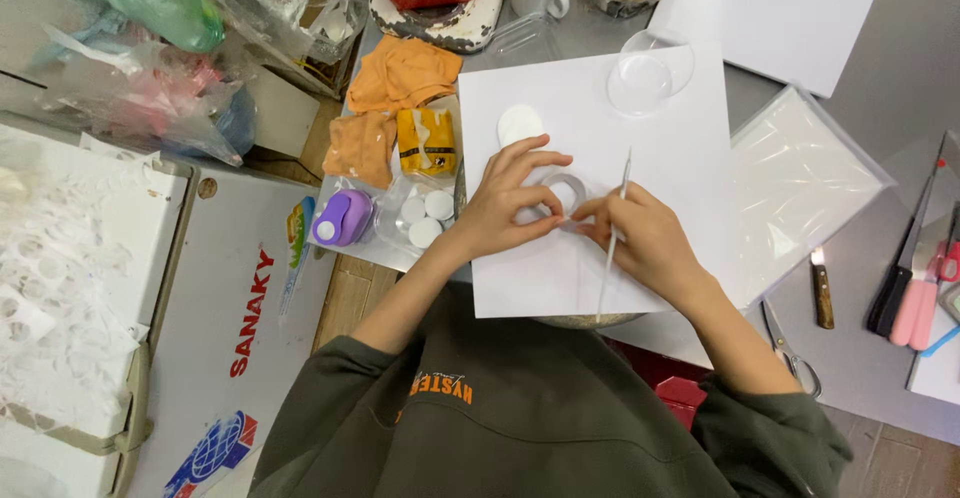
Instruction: The person assembles a circular decorative element by hand, using a tool to apply material and positioning paper components on a white surface.
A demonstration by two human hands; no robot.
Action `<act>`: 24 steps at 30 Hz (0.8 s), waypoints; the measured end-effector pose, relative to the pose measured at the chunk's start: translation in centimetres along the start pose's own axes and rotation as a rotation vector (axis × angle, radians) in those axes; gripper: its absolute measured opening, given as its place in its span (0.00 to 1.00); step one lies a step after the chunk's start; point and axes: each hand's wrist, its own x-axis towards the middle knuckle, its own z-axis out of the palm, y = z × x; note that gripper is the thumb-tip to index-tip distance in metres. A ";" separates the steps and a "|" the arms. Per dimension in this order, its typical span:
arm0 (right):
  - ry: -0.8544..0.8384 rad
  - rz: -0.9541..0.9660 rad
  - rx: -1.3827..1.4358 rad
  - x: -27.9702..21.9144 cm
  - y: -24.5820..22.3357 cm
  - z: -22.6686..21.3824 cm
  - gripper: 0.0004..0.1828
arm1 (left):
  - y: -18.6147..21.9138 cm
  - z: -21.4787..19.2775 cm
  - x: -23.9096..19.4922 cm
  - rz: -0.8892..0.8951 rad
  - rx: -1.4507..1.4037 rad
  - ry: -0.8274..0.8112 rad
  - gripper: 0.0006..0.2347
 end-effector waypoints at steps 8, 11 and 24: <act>-0.020 0.052 0.126 1.8 0.7 0.8 0.15 | -1.0 -2.2 0.3 0.049 0.011 0.006 0.05; -0.016 -0.001 0.065 2.0 1.0 0.0 0.20 | -1.4 -3.1 0.6 0.082 0.044 -0.012 0.05; -0.072 -0.099 -0.060 2.7 0.0 -1.3 0.17 | -2.0 -2.2 0.6 0.305 0.234 0.027 0.05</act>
